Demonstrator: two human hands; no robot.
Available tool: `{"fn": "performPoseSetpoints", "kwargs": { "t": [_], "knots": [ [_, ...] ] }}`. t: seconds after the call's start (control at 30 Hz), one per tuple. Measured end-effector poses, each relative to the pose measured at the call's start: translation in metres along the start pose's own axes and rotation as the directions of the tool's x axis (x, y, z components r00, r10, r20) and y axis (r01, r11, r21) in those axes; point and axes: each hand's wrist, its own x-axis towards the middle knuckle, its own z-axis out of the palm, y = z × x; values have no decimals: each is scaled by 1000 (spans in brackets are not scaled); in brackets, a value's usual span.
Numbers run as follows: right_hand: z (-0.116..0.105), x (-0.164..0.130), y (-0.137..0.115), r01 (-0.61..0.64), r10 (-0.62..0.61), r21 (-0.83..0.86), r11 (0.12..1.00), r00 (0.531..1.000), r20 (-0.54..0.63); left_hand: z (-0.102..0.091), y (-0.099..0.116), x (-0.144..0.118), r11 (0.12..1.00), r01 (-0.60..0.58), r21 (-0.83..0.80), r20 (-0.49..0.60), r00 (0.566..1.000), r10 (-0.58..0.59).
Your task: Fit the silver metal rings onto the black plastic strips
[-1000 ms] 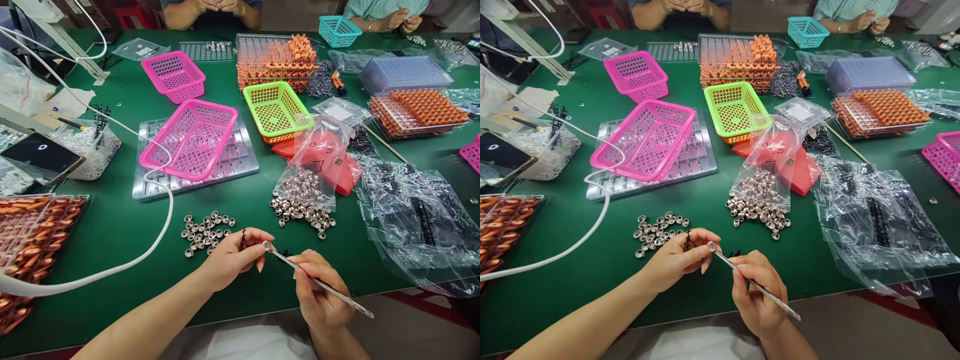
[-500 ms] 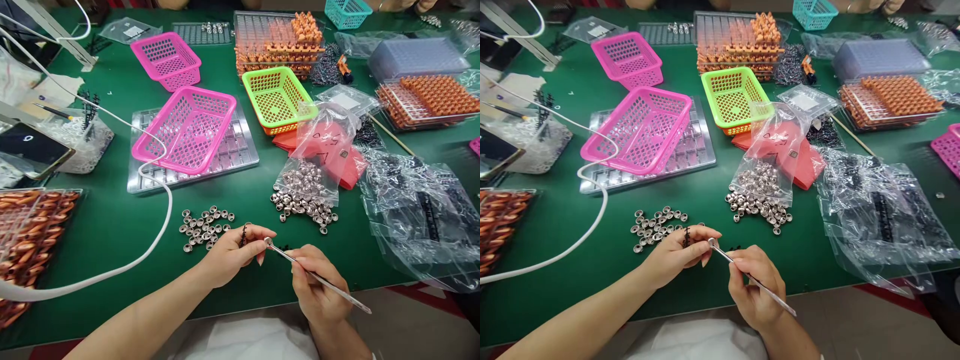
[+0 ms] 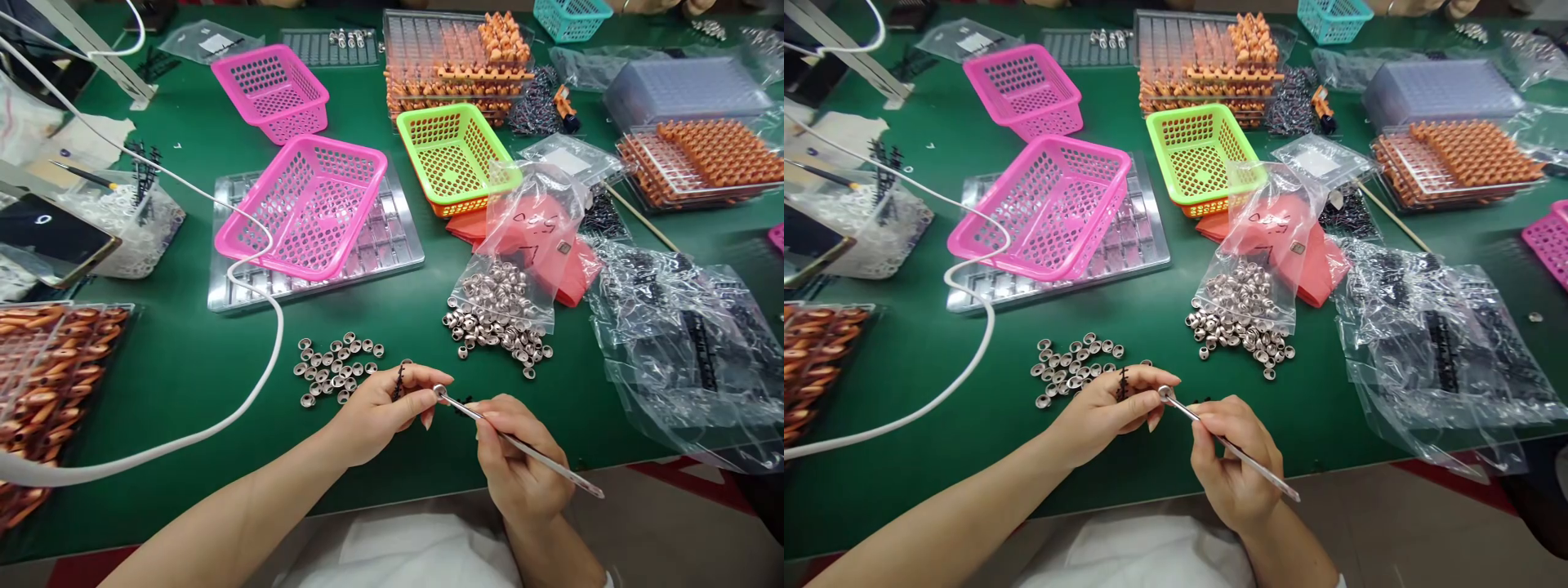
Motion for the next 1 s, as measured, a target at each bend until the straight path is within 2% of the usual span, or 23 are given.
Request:
{"fn": "performPoseSetpoints", "kwargs": {
  "t": [0.23,0.67,1.0],
  "knots": [
    [2,-1,0,-10,10,-4,1000,999,-53,1,0,-1,1000,-12,12,-10,1000,12],
    [2,-2,-1,-40,41,21,999,997,-61,1,2,-2,1000,-9,23,-10,1000,10],
    [3,0,1,-11,12,10,1000,998,-57,0,0,-2,999,5,39,-20,1000,-4]
  ]
}}
